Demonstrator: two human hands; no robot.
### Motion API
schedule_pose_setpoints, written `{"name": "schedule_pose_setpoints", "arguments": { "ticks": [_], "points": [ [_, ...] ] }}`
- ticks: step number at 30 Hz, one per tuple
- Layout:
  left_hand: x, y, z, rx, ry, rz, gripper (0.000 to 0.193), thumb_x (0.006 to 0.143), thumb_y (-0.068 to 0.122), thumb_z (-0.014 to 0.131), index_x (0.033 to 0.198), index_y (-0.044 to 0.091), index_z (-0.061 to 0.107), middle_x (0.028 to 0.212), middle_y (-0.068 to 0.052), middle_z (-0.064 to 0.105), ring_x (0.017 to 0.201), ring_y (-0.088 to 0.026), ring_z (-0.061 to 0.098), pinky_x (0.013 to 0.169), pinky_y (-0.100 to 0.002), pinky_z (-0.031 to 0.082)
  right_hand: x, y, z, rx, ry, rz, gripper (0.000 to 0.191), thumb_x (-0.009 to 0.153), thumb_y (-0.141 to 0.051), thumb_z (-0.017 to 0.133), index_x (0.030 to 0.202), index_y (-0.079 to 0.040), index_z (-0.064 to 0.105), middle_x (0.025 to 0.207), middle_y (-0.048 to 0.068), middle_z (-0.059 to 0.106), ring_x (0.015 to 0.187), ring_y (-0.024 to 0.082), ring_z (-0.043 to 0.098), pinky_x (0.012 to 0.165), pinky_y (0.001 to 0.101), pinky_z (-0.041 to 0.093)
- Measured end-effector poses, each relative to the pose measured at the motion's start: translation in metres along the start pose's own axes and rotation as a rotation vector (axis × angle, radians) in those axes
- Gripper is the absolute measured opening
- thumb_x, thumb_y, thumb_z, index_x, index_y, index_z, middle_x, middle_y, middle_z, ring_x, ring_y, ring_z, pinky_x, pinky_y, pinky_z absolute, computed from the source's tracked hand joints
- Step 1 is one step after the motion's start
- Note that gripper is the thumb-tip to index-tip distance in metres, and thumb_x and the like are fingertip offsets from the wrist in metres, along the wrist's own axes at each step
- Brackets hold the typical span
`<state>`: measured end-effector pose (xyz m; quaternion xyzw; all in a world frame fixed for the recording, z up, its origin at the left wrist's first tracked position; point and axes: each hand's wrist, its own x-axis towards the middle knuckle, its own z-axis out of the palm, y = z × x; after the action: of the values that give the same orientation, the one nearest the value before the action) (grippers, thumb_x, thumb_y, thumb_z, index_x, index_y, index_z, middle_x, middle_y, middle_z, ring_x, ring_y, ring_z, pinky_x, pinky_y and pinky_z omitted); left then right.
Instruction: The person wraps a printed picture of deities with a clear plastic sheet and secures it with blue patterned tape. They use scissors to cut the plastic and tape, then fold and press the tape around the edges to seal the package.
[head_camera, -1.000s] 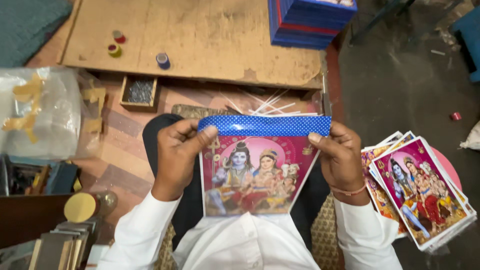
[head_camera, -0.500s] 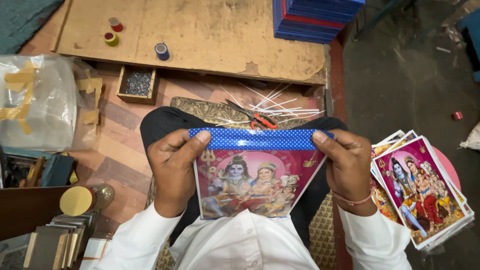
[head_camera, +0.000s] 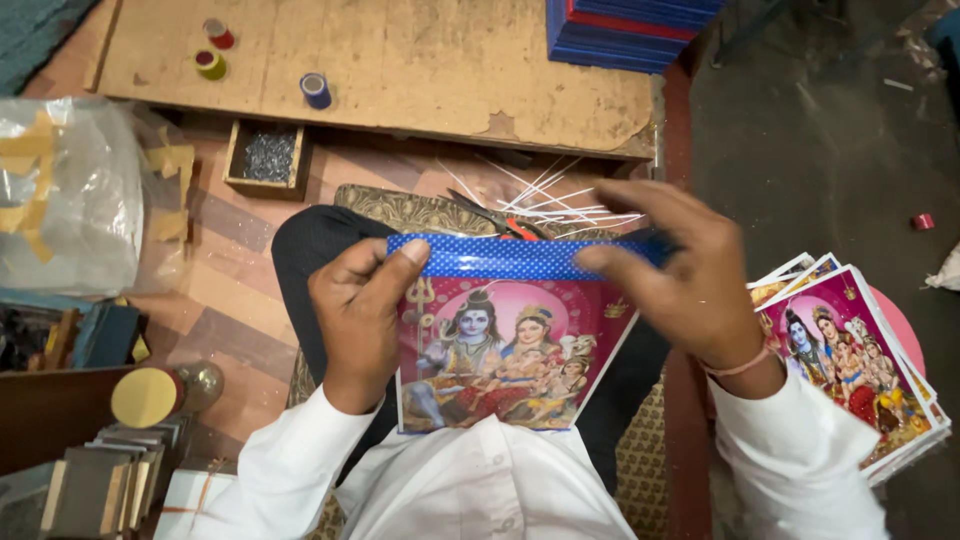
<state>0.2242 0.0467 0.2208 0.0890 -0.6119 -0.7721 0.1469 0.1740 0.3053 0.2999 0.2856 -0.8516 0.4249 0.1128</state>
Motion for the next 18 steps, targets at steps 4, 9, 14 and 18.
{"name": "schedule_pose_setpoints", "arguments": {
  "ticks": [4,9,14,18],
  "points": [
    [0.0,0.002,0.0,0.024,-0.004,0.034,0.017,0.096,0.008,0.073,0.082,-0.001,0.073,0.069,0.005,0.063,0.061,0.0,0.049,0.055,-0.019,0.038,0.034,-0.017,0.027,-0.133,-0.32,-0.176,0.037,0.084,-0.028,0.083,0.108,-0.001,0.074,0.096,0.017,0.075,0.086,0.024,0.071,0.075,0.0382,0.055],
    [0.003,0.001,-0.004,-0.066,-0.013,-0.016,0.016,0.095,0.008,0.073,0.082,-0.002,0.074,0.07,0.005,0.065,0.061,0.0,0.05,0.055,-0.02,0.038,0.062,-0.011,0.047,-0.044,-0.614,0.141,0.024,0.09,-0.026,0.076,0.085,-0.003,0.076,0.065,0.014,0.066,0.06,0.021,0.059,0.056,0.0375,0.048],
    [0.006,-0.002,-0.007,0.035,0.01,-0.003,0.017,0.093,0.009,0.073,0.079,-0.002,0.074,0.067,0.005,0.064,0.06,0.0,0.05,0.053,-0.021,0.039,0.064,-0.009,0.054,-0.083,-0.654,0.339,0.024,0.088,-0.027,0.076,0.079,-0.005,0.077,0.057,0.008,0.064,0.053,0.015,0.053,0.052,0.0348,0.043],
    [0.007,-0.001,-0.008,0.046,0.016,0.017,0.018,0.093,0.009,0.074,0.08,-0.003,0.074,0.066,0.005,0.063,0.06,-0.001,0.049,0.053,-0.021,0.038,0.064,-0.009,0.057,-0.153,-0.64,0.279,0.025,0.089,-0.028,0.076,0.079,-0.005,0.077,0.057,0.005,0.063,0.052,0.012,0.055,0.053,0.0342,0.042]
  ]
}}
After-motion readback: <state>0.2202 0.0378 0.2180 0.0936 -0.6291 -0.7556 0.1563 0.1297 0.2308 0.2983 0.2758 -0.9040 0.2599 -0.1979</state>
